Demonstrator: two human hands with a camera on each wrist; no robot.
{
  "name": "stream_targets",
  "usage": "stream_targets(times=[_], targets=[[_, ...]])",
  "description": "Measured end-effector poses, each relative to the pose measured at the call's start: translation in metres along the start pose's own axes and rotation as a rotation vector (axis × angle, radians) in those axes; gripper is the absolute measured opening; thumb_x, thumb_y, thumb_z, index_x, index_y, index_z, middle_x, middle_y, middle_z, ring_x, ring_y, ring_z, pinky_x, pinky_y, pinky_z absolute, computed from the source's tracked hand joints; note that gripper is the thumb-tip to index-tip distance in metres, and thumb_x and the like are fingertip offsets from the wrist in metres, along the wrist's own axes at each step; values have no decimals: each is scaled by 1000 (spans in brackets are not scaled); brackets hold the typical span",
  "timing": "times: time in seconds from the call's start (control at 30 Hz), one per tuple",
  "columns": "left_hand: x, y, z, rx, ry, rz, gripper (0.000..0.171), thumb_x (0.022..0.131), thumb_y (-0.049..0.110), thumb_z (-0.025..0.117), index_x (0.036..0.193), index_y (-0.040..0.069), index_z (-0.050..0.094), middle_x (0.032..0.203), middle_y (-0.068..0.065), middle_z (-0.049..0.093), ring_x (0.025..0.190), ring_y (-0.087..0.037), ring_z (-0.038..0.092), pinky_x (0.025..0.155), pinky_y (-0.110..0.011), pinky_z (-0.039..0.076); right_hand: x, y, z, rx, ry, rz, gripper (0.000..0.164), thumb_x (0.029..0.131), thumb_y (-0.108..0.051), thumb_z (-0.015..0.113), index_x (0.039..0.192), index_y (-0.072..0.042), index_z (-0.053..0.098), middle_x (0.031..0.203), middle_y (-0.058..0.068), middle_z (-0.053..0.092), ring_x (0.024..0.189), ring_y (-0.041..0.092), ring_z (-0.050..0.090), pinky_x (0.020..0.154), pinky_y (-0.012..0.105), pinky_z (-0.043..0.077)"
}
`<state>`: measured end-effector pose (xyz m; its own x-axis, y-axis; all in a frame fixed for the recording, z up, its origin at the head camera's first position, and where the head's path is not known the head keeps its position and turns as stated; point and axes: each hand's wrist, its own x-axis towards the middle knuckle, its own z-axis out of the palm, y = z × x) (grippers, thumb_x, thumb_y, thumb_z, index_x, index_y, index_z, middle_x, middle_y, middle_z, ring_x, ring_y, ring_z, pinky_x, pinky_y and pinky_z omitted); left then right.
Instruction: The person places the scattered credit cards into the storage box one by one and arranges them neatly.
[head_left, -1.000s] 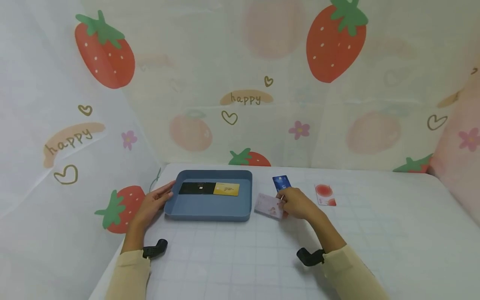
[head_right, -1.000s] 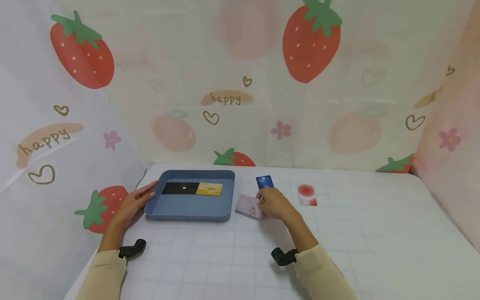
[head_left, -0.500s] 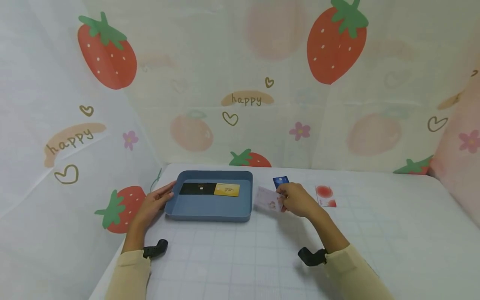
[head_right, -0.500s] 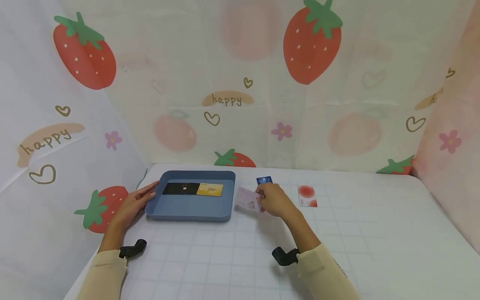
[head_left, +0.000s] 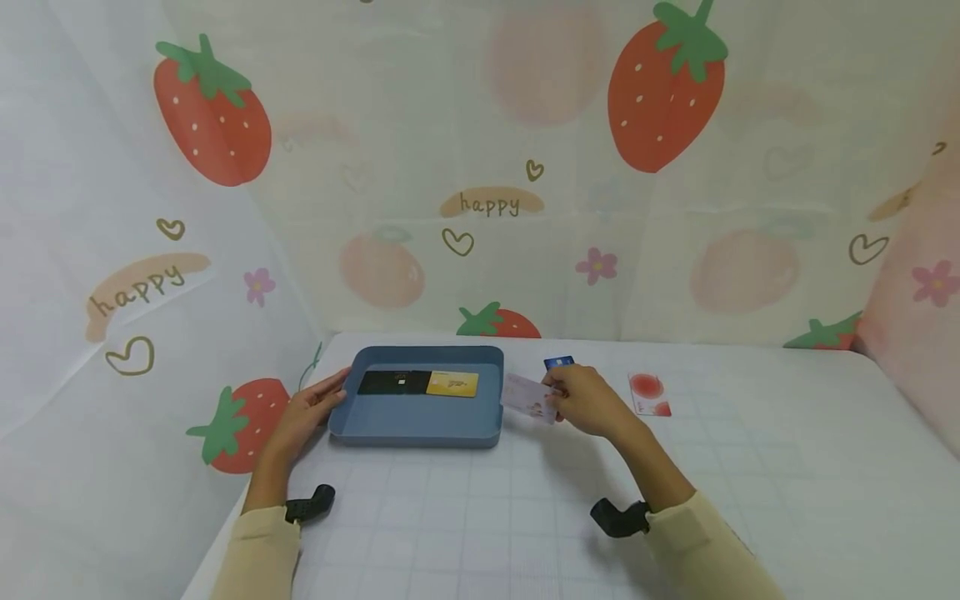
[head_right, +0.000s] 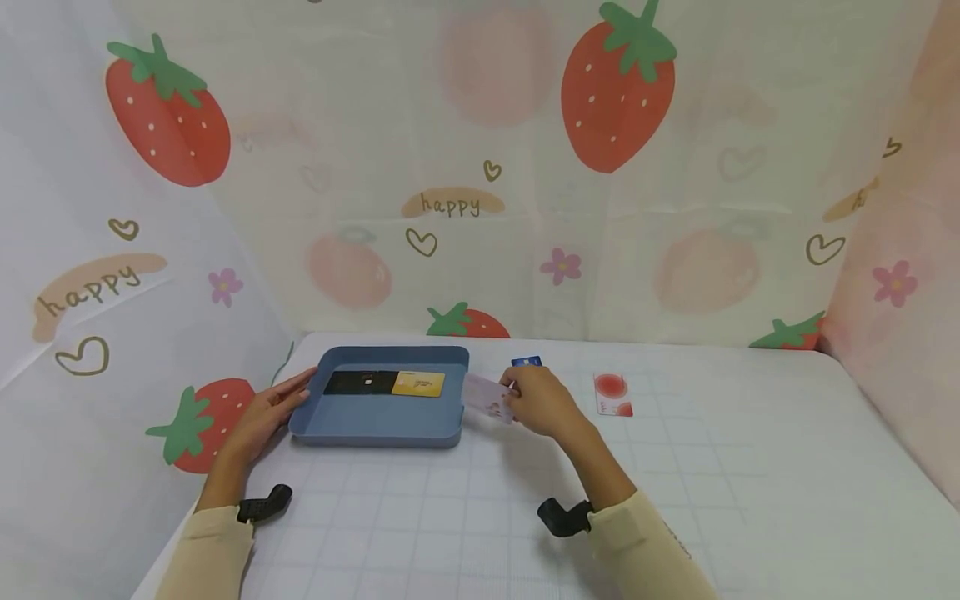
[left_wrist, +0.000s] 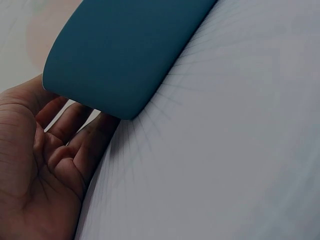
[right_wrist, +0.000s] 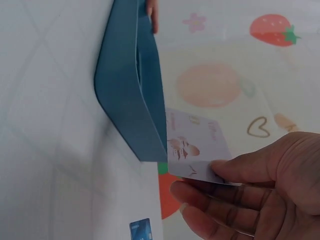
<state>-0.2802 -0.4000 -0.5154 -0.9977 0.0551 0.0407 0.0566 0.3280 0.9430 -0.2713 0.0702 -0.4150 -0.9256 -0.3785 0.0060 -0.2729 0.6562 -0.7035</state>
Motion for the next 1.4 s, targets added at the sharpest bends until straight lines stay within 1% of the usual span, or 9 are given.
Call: stream_targets(times=[0.07, 0.27, 0.4, 0.6, 0.77, 0.9, 1.1, 1.33, 1.4], targets=[[0, 0, 0, -6, -4, 1, 55, 105, 28, 58, 156, 15, 42, 161, -4, 38, 151, -23, 29, 108, -16, 37, 0, -3, 0, -7, 8, -9, 17, 96, -2, 63, 110, -3, 72, 114, 14, 71, 84, 24, 65, 72, 29, 61], [-1, 1, 1, -16, -15, 0, 55, 105, 28, 58, 156, 16, 42, 161, -4, 38, 150, -24, 30, 107, -18, 39, 0, -13, 2, 4, 21, -27, 15, 96, -1, 63, 106, -5, 73, 113, 13, 72, 82, 22, 66, 72, 29, 61], [-1, 2, 1, -25, -12, -2, 55, 105, 26, 58, 156, 15, 42, 161, -5, 38, 150, -24, 31, 107, -19, 39, 0, -18, 4, 15, 27, -60, 15, 95, 2, 64, 105, -3, 73, 109, 13, 73, 82, 22, 66, 71, 29, 61], [-3, 3, 0, -27, -5, -17, 55, 105, 26, 59, 156, 15, 42, 161, -5, 38, 150, -23, 31, 112, -28, 37, 5, -21, 14, 43, 58, -102, 16, 95, 2, 66, 108, -3, 74, 101, 9, 73, 79, 19, 65, 67, 27, 59], [-2, 2, 0, -19, -3, -18, 56, 105, 29, 59, 156, 16, 42, 161, -4, 39, 150, -23, 31, 115, -36, 34, 8, -23, 21, 60, 101, -126, 16, 94, 1, 68, 108, -3, 74, 101, 8, 74, 76, 18, 63, 64, 26, 57], [-1, 2, 0, -15, -6, -12, 56, 105, 29, 58, 157, 16, 41, 161, -4, 38, 150, -23, 30, 116, -40, 32, 10, -25, 27, 80, 120, -129, 16, 94, 2, 68, 108, -2, 75, 102, 8, 74, 74, 18, 61, 61, 26, 55], [-2, 4, 1, -15, 2, -19, 56, 105, 28, 59, 156, 16, 41, 160, -4, 39, 150, -23, 31, 116, -40, 32, 14, -28, 37, 88, 140, -156, 14, 93, 2, 69, 106, -2, 75, 95, 6, 74, 71, 16, 59, 60, 27, 52], [-3, 3, 1, -7, 0, -12, 56, 105, 29, 59, 156, 15, 41, 160, -4, 39, 150, -23, 31, 114, -33, 34, 18, -31, 49, 72, 151, -208, 13, 94, 2, 68, 104, -3, 75, 88, 4, 72, 71, 16, 58, 61, 25, 50], [-2, 2, 0, -6, 0, -10, 56, 105, 30, 59, 156, 16, 42, 160, -4, 39, 150, -23, 31, 115, -34, 34, 19, -33, 51, 73, 153, -221, 13, 94, 1, 69, 105, -2, 75, 88, 4, 71, 71, 17, 57, 61, 26, 50]])
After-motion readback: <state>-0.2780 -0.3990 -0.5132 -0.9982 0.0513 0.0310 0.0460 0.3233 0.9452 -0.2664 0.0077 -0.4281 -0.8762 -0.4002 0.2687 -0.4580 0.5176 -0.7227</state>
